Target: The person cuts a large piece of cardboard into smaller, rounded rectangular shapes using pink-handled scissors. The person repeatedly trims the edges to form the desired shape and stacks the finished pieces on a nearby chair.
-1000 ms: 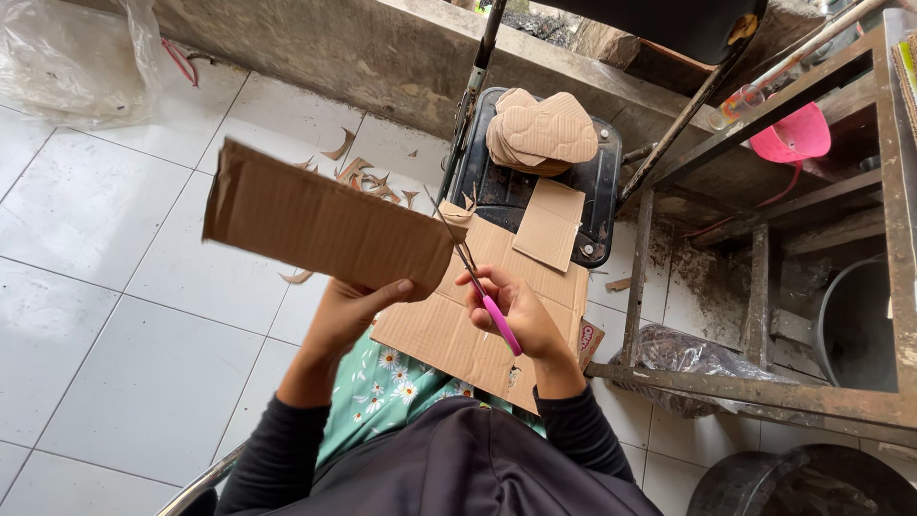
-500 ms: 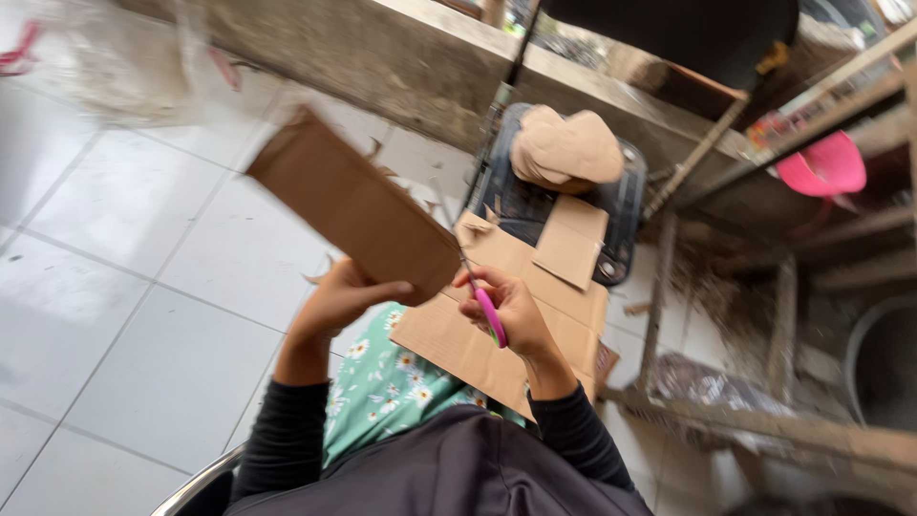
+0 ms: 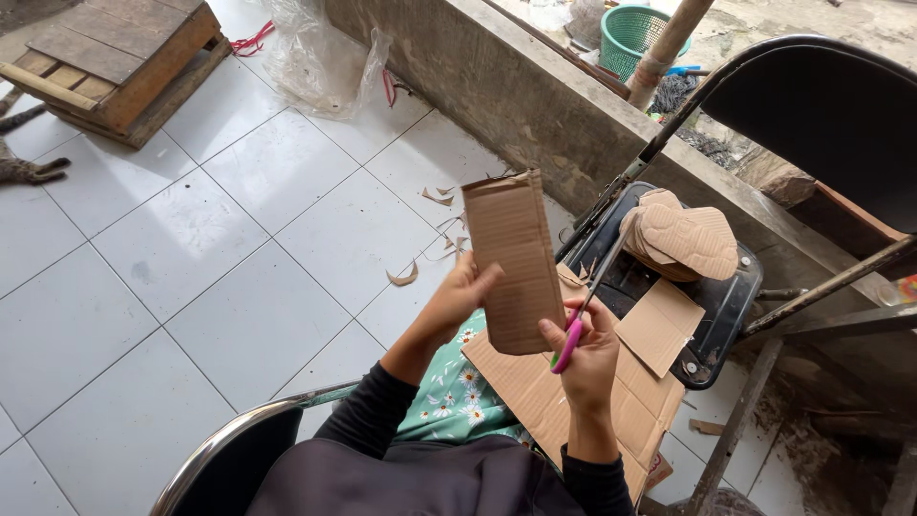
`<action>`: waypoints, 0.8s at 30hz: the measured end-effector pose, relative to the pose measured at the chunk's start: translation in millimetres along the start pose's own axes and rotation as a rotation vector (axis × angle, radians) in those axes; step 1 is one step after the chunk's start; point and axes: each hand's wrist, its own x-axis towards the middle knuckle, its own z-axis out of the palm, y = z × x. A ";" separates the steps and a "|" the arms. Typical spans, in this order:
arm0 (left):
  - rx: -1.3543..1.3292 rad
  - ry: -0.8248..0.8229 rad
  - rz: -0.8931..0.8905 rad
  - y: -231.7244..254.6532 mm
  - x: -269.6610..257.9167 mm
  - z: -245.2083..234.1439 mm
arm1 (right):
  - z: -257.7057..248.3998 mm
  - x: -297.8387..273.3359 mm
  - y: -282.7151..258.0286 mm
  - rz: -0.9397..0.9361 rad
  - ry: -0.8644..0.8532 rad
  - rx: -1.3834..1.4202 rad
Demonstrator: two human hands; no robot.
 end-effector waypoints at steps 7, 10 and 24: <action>0.037 0.421 0.455 15.8 13.7 0.6 | 17.9 -19.2 -7.3 0.124 -0.152 -0.173; 0.440 0.548 0.535 27.2 -4.1 8.9 | 16.2 -17.2 -19.1 -0.094 -0.214 -0.330; 0.870 0.458 0.673 52.3 -31.2 50.5 | 3.3 -27.0 -39.2 0.036 -0.180 -0.284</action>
